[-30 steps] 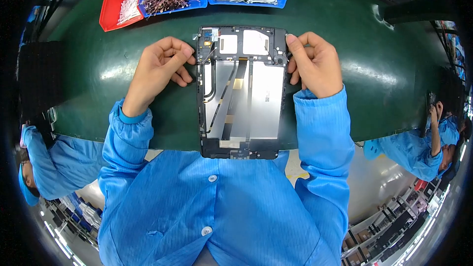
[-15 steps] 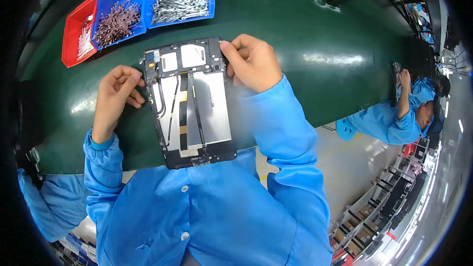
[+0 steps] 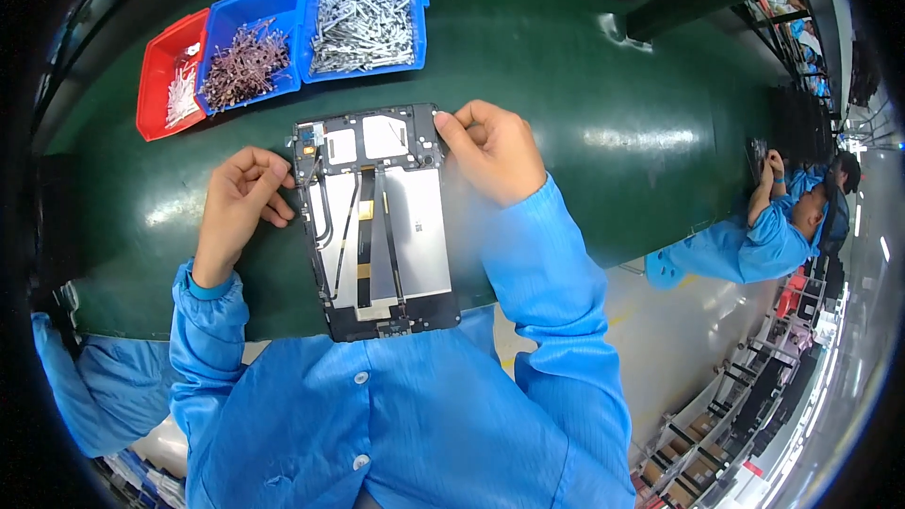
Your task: The person assembles internal electronic parts and metal components into tablet housings by hand, taking the parts from assembly bins and fitting them into the housings.
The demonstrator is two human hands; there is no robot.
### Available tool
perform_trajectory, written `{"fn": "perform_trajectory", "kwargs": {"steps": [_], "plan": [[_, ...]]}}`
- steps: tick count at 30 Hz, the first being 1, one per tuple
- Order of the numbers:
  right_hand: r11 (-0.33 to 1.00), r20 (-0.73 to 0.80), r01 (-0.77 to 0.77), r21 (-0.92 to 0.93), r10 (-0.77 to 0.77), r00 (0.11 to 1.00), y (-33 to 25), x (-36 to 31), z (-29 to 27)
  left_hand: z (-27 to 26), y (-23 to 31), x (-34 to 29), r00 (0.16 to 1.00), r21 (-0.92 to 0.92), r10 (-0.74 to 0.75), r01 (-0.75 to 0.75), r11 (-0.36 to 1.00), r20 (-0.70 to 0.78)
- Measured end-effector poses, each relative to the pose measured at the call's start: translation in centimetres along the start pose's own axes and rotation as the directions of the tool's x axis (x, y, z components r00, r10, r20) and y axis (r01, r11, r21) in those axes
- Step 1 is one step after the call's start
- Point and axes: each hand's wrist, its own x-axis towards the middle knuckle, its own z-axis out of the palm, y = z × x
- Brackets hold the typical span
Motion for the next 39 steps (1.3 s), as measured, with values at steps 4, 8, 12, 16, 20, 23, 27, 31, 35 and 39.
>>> {"fn": "perform_trajectory", "kwargs": {"steps": [4, 8, 12, 16, 20, 23, 27, 31, 35, 39], "plan": [[0.959, -0.317, 0.282, -0.029, -0.277, 0.907, 0.1, 0.8, 0.8, 0.1, 0.2, -0.1, 1.0, -0.011, 0.0, 0.0, 1.0, -0.009], [0.754, -0.328, 0.565, -0.333, -0.655, 0.681, -5.1, 1.4, 1.4, -0.1, -0.2, 0.1, 1.0, -0.027, -0.003, 0.003, 1.0, 0.016], [0.256, 0.102, 0.626, -0.737, -0.873, 0.477, -8.0, 4.4, 2.4, -0.2, -0.1, -0.2, 1.0, -0.038, -0.011, 0.011, 0.999, 0.009], [0.075, 0.309, 0.594, -0.801, -0.798, 0.517, -7.4, 7.7, 3.9, -0.1, -0.2, 0.0, 1.0, -0.07, -0.004, 0.006, 0.998, 0.027], [0.123, 0.288, 0.565, -0.816, -0.761, 0.581, -7.5, 8.2, 4.6, -0.2, -0.1, -0.2, 0.999, -0.069, 0.016, -0.013, 0.998, 0.049], [0.227, 0.217, 0.588, -0.776, -0.78, 0.587, -7.6, 7.9, 4.1, -0.5, -0.3, 0.0, 0.998, -0.071, 0.027, -0.023, 0.997, 0.051], [0.401, 0.109, 0.655, -0.641, -0.797, 0.595, -7.8, 7.4, 3.9, -0.5, -0.6, -0.1, 0.998, -0.052, 0.049, -0.047, 0.998, 0.044], [0.509, -0.009, 0.679, -0.528, -0.804, 0.595, -8.0, 6.6, 3.8, -0.3, -0.3, -0.4, 0.997, -0.055, 0.075, -0.074, 0.996, 0.011], [0.719, -0.095, 0.675, -0.164, -0.693, 0.715, -7.1, 3.5, 5.0, 0.1, 0.1, -1.2, 0.984, -0.05, 0.169, -0.172, 0.984, -0.061], [0.878, 0.299, 0.244, 0.412, -0.384, 0.874, -7.0, -1.2, 6.6, 1.3, 1.1, -2.1, 0.961, -0.247, 0.271, -0.25, 0.936, 0.056]]}}
